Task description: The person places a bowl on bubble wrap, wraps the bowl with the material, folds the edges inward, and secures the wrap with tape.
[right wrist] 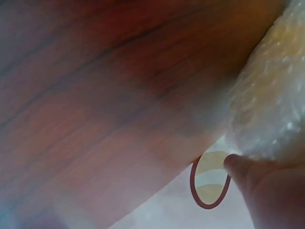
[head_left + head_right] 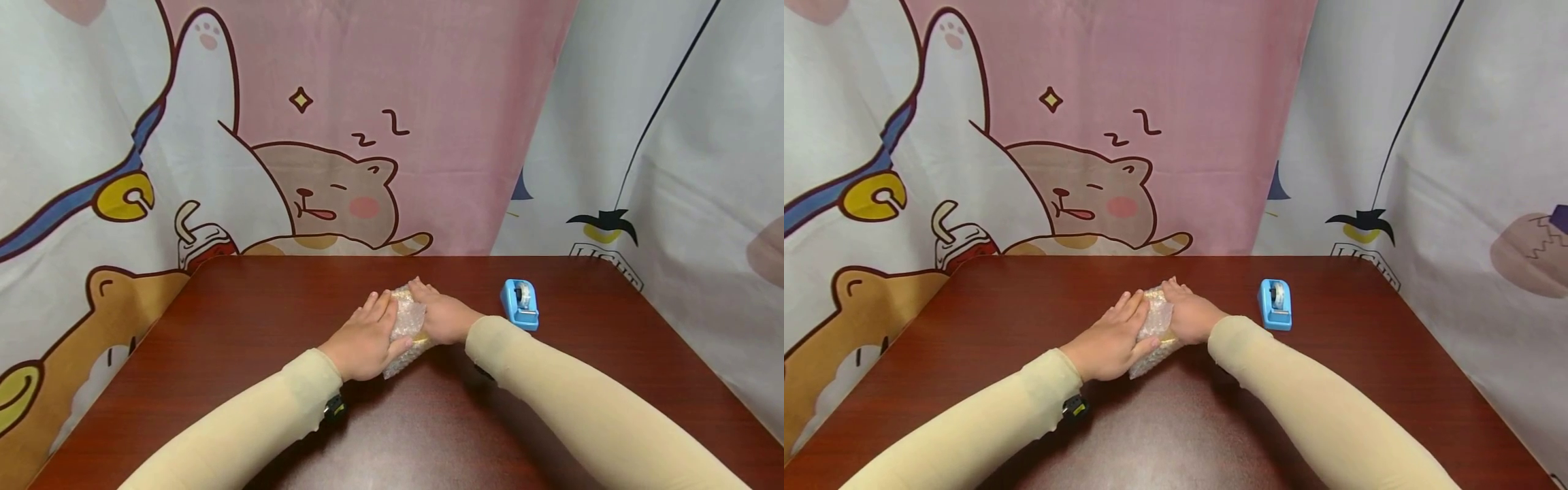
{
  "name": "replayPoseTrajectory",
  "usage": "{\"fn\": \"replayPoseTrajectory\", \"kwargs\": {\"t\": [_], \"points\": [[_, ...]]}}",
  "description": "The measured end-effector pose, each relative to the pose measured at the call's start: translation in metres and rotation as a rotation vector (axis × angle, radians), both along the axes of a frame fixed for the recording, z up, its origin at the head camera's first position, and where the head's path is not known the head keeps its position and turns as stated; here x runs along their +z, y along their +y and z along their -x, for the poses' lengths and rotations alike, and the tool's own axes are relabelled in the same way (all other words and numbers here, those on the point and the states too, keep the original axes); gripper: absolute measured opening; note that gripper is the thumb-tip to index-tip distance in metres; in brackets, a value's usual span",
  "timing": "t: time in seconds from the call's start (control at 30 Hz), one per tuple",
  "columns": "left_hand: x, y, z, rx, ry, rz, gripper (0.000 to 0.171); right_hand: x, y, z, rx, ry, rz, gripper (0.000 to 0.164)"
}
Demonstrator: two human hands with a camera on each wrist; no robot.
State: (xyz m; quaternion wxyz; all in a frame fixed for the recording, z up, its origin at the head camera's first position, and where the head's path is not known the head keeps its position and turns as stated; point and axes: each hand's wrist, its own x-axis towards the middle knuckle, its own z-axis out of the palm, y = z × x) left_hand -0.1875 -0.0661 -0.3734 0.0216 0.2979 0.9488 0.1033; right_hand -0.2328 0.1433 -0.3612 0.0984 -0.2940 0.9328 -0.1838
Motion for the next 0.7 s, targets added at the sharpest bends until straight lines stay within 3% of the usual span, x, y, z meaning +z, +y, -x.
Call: {"fn": "replayPoseTrajectory", "kwargs": {"t": [0.07, 0.17, 0.47, 0.7], "points": [[-0.001, 0.002, 0.000, 0.022, -0.010, -0.006, 0.084, 0.000, 0.002, 0.000, -0.057, -0.047, 0.047, 0.088], [-0.001, 0.004, 0.000, 0.051, -0.023, -0.010, 0.087, -0.001, 0.004, 0.001, -0.102, -0.067, 0.099, 0.073], [0.000, 0.008, 0.001, 0.112, -0.049, -0.030, 0.086, -0.002, 0.008, 0.006, -0.088, -0.037, 0.134, 0.056], [0.000, 0.011, 0.004, 0.129, -0.063, -0.009, 0.088, -0.001, 0.012, 0.005, -0.084, -0.030, 0.159, 0.053]]}}
